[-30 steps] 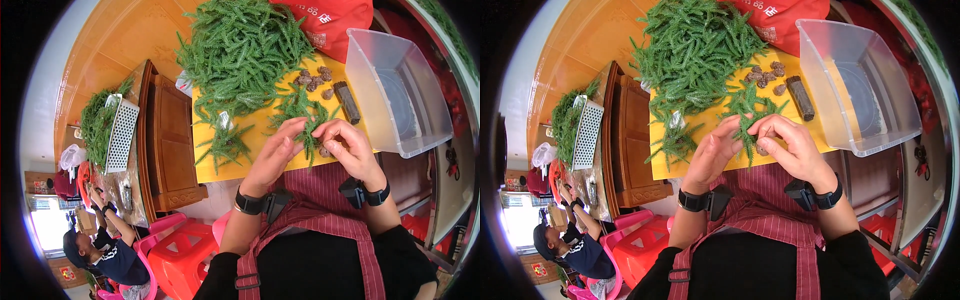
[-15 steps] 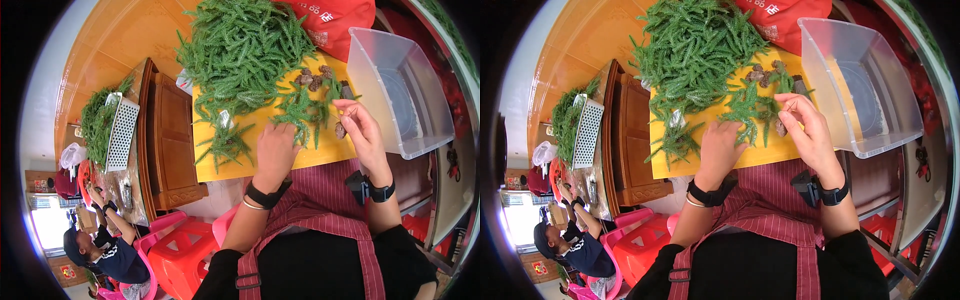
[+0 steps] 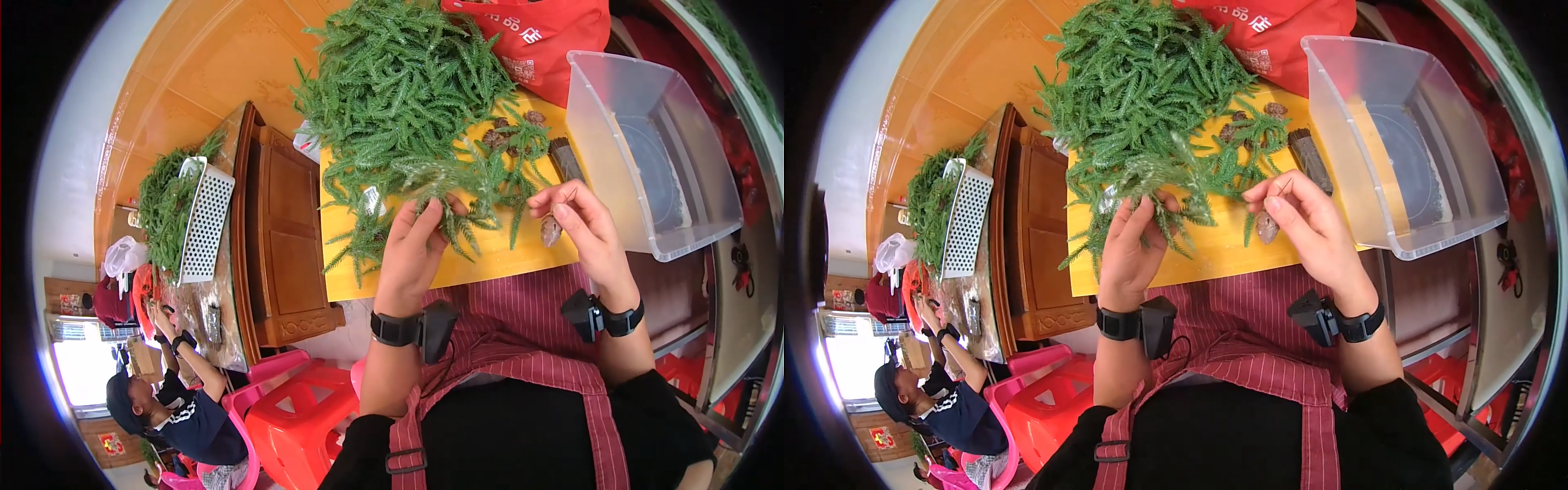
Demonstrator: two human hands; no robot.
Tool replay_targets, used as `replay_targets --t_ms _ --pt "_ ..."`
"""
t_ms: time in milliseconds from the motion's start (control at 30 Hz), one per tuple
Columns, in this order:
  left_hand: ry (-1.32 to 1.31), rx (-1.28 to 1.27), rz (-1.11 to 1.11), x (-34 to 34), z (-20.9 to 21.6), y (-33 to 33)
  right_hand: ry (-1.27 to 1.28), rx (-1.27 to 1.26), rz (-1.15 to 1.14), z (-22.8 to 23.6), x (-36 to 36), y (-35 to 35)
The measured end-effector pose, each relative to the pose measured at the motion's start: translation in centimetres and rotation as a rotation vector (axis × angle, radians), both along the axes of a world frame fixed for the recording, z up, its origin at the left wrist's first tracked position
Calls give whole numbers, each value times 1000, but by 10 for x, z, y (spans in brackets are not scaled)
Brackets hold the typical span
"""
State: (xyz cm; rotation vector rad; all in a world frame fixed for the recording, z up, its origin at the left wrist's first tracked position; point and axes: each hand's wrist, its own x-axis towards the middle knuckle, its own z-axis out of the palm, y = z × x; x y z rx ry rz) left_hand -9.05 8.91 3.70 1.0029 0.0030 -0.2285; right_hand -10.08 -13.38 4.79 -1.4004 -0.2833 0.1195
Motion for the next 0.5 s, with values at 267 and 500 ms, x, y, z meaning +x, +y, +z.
replay_targets --t_ms 267,500 --pt "18 -459 -98 -2 -2 -5 33 33 154 10 -8 13" --pt "93 -576 -134 -8 -3 -10 7 9 182 23 -12 20"
